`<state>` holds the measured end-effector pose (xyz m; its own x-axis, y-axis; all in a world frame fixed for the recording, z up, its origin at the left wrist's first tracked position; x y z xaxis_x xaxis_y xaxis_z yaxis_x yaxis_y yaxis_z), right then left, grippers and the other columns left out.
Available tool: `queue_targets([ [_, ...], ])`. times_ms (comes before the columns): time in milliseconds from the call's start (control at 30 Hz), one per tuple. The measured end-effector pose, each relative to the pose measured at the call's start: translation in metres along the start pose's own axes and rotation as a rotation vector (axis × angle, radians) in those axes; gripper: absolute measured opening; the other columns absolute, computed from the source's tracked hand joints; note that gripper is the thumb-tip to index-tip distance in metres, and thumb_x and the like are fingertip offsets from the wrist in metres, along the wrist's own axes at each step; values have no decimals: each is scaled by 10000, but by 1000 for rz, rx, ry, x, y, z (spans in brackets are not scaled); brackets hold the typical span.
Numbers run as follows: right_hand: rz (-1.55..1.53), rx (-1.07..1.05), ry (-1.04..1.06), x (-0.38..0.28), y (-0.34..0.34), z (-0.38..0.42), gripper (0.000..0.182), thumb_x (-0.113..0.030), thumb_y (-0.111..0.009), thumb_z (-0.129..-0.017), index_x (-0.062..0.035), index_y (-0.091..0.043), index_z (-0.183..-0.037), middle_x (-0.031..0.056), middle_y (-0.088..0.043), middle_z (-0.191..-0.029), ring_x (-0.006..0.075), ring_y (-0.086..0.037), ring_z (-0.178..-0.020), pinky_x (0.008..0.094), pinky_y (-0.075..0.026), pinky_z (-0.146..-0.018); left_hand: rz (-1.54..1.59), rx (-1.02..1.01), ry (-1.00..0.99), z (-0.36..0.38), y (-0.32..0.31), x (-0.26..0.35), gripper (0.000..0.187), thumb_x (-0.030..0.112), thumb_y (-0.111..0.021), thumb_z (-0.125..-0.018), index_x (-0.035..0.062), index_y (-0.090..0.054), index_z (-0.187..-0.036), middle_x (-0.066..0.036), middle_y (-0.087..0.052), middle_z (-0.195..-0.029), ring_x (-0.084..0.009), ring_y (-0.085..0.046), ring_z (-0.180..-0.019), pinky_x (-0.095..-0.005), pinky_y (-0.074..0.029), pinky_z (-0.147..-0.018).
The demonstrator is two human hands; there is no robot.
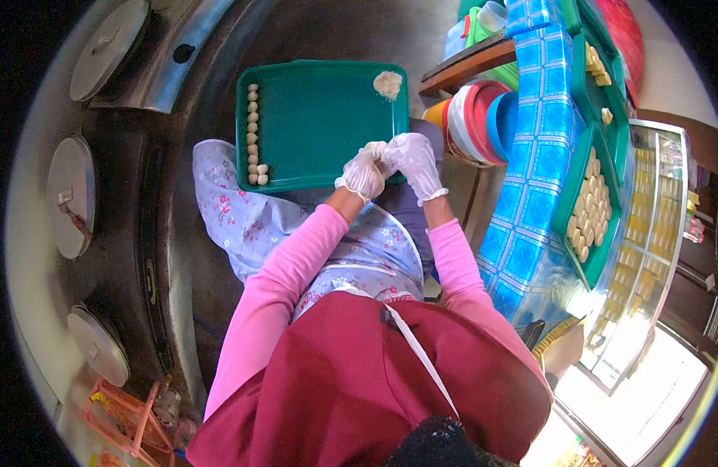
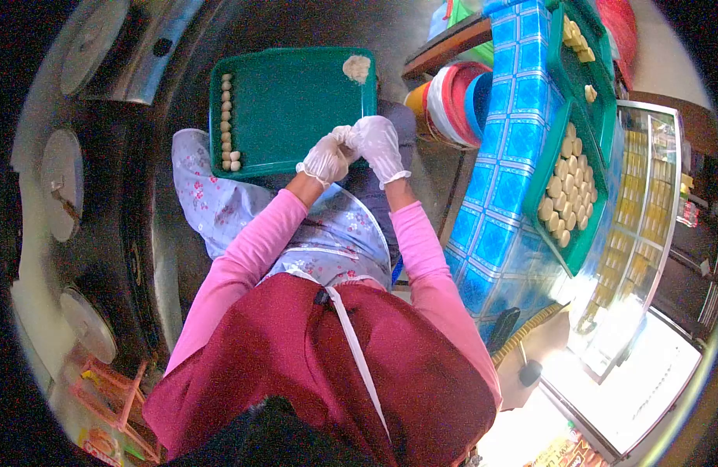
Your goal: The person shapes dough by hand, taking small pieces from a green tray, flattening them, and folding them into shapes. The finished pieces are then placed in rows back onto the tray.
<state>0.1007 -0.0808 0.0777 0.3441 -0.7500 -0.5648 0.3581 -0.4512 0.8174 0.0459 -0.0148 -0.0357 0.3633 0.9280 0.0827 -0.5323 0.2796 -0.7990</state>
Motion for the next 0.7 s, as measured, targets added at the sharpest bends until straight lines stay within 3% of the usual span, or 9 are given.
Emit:
queue_targets([
  [67,-588,-64,-306,-13,8,21,138,-161,-749,-737,-50,-669,-719,16,-624,-622,105,-517,-465,248,-365,-410,-70,-122,-36,-4,2,3,66,119,-586,-876,84,-564,-825,-21,-579,-751,-188,-596,-745,-335,-504,-737],
  [167,-926,-80,-472,-22,31,37,116,-95,-741,-728,-14,-668,-766,17,-614,-626,63,-493,-458,208,-335,-400,-344,-90,-358,-10,-8,6,62,120,-548,-896,88,-546,-843,-34,-563,-751,-201,-592,-725,-328,-498,-624],
  [300,-1333,58,-346,-51,63,39,167,-120,-751,-771,-5,-690,-875,34,-650,-695,47,-533,-534,180,-372,-470,217,-3,97,-6,-14,-3,69,141,-504,-941,81,-525,-914,-63,-574,-828,-237,-605,-759,-365,-547,-695],
  [367,-946,244,-263,-46,72,27,200,-145,-714,-825,10,-700,-951,59,-691,-798,107,-612,-678,221,-445,-595,142,14,167,41,-49,5,109,162,-495,-957,69,-517,-904,-77,-575,-852,-252,-614,-776,-380,-563,-776],
  [400,-742,251,-108,-44,67,25,209,-147,-688,-846,-1,-699,-994,65,-697,-861,128,-624,-752,253,-471,-683,233,-169,142,47,-55,9,123,121,-499,-959,28,-559,-907,-109,-601,-900,-261,-630,-847,-385,-541,-892],
  [500,-298,157,227,-46,39,10,220,-143,-620,-862,-33,-701,-1035,107,-695,-998,215,-641,-934,317,-486,-852,261,-6,-52,64,-62,37,193,79,-431,-983,-27,-559,-1083,-162,-632,-1045,-286,-628,-995,-430,-529,-929],
  [567,-162,235,440,-43,32,-10,195,-160,-641,-822,-50,-709,-968,114,-691,-948,252,-630,-927,355,-484,-825,145,90,-188,66,-46,53,191,-28,-491,-928,-43,-559,-1106,-156,-618,-1091,-268,-620,-1015,-381,-542,-912],
  [633,176,327,231,-42,37,-41,123,-136,-640,-765,-61,-670,-858,112,-651,-823,297,-609,-820,413,-476,-762,109,128,-264,74,-42,65,210,-46,-516,-911,-50,-541,-1120,-173,-598,-1125,-284,-607,-1042,-369,-537,-914],
  [700,602,297,272,-15,6,-76,178,-68,-580,-770,3,-602,-931,190,-590,-861,339,-582,-744,424,-502,-634,108,126,-285,82,-36,69,217,-43,-528,-906,-51,-533,-1123,-185,-591,-1129,-296,-603,-1047,-372,-533,-921],
])
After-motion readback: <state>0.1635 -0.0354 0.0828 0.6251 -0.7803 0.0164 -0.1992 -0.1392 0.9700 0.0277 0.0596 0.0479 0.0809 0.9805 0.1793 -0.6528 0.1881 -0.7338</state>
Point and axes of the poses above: each hand's wrist, its own z-axis away from the middle knuckle, its own y-axis out of the back of the hand, x = y × z, the point moved 6 cm from there along -z, towards the middle knuckle
